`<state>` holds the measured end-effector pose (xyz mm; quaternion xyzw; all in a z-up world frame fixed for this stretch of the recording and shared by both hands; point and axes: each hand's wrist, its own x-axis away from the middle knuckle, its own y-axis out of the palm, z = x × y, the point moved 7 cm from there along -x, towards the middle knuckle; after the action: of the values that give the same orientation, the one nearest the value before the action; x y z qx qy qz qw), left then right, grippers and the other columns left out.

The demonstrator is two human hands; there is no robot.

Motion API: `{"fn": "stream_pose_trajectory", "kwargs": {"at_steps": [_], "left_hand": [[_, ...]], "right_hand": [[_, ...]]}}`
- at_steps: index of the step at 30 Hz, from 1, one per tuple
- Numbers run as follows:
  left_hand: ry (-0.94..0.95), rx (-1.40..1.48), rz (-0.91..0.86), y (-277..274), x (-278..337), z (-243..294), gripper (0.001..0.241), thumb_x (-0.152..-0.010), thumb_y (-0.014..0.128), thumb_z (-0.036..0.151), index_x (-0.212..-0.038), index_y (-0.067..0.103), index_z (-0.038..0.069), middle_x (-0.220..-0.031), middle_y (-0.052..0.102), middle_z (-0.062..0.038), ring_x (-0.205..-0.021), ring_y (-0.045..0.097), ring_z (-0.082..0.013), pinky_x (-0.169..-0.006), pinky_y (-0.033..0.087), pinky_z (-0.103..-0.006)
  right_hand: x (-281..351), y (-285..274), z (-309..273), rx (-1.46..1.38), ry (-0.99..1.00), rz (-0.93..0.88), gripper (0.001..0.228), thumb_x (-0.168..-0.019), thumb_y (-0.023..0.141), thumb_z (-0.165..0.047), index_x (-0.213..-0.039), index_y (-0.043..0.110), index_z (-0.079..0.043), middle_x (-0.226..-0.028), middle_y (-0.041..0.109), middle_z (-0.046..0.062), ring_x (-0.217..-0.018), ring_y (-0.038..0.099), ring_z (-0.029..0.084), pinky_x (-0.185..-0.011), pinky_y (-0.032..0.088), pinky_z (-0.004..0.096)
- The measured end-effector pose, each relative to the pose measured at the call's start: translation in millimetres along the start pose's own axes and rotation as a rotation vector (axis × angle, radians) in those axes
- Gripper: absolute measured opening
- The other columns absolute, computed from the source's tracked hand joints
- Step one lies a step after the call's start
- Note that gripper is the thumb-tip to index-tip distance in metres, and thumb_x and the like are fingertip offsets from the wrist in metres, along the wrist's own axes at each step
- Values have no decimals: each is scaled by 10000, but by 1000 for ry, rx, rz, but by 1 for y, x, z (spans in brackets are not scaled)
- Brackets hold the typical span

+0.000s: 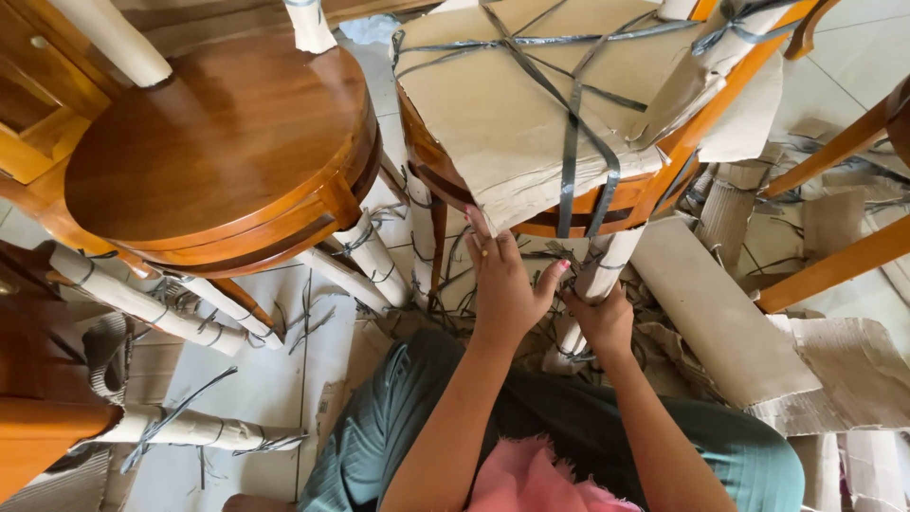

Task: Wrapping wooden chair legs with protective cardboard and securing them with plastic ties.

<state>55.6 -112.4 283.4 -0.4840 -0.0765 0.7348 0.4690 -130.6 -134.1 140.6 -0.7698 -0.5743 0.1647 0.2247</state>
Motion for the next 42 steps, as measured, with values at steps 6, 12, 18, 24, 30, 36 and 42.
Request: {"fn": "stream_pose_trajectory", "kwargs": {"at_steps": [6, 12, 18, 24, 30, 36, 42], "left_hand": [[-25, -14, -46, -2, -16, 6, 1050, -814, 735, 539, -1436, 335, -208, -1556, 109, -515, -1490, 219, -567, -1212, 115, -641], [4, -57, -17, 2, -36, 6, 1126, -815, 717, 549, -1496, 247, -214, -1569, 108, -500, -1491, 226, -572, -1189, 144, -681], [-30, -84, 6, 12, -29, -6, 1139, -836, 683, 600, -1508, 241, -205, -1582, 113, -482, -1496, 218, -561, -1185, 122, -684], [-32, -79, 21, 9, -47, -1, 1015, -798, 764, 494, -1416, 379, -214, -1553, 171, -495, -1481, 253, -573, -1177, 140, -730], [-51, -116, 34, 1, -54, -19, 966, -791, 778, 497, -1335, 434, -224, -1476, 346, -482, -1489, 269, -543, -1140, 187, -740], [-80, -16, 92, 27, -28, -88, 973, -796, 835, 414, -1430, 367, -158, -1327, 527, -364, -1366, 455, -509, -1145, 71, -754], [-185, -64, 10, -12, -19, -100, 1036, -785, 831, 542, -1391, 398, -179, -1276, 539, -349, -1328, 487, -476, -1197, 85, -678]], "right_hand": [[-9, 0, 1, 35, 35, -27, 907, -828, 841, -430, -1488, 453, 55, -1188, 677, 330, -1165, 642, 494, -959, 522, 615], [-23, 3, -3, 16, -2, 50, 831, -810, 842, -401, -1451, 471, -23, -1137, 703, 305, -1127, 663, 492, -958, 530, 617], [-16, 4, -7, -58, -16, 66, 818, -866, 817, -315, -1524, 433, -15, -1068, 723, 294, -1041, 707, 462, -905, 558, 598], [-39, 19, 2, -55, -96, 95, 839, -875, 813, -347, -1524, 407, -4, -1033, 722, 271, -997, 711, 466, -794, 574, 592], [-40, 46, 7, -5, -145, 113, 732, -857, 823, -333, -1394, 483, 30, -947, 718, 282, -912, 721, 480, -689, 585, 546], [-34, 89, 18, 31, -80, 9, 820, -872, 800, -460, -1398, 438, 55, -860, 724, 221, -771, 749, 388, -601, 610, 487], [-19, 121, 4, 70, -71, -47, 811, -918, 763, -459, -1375, 435, 125, -655, 674, 168, -569, 708, 294, -469, 550, 381]]}}
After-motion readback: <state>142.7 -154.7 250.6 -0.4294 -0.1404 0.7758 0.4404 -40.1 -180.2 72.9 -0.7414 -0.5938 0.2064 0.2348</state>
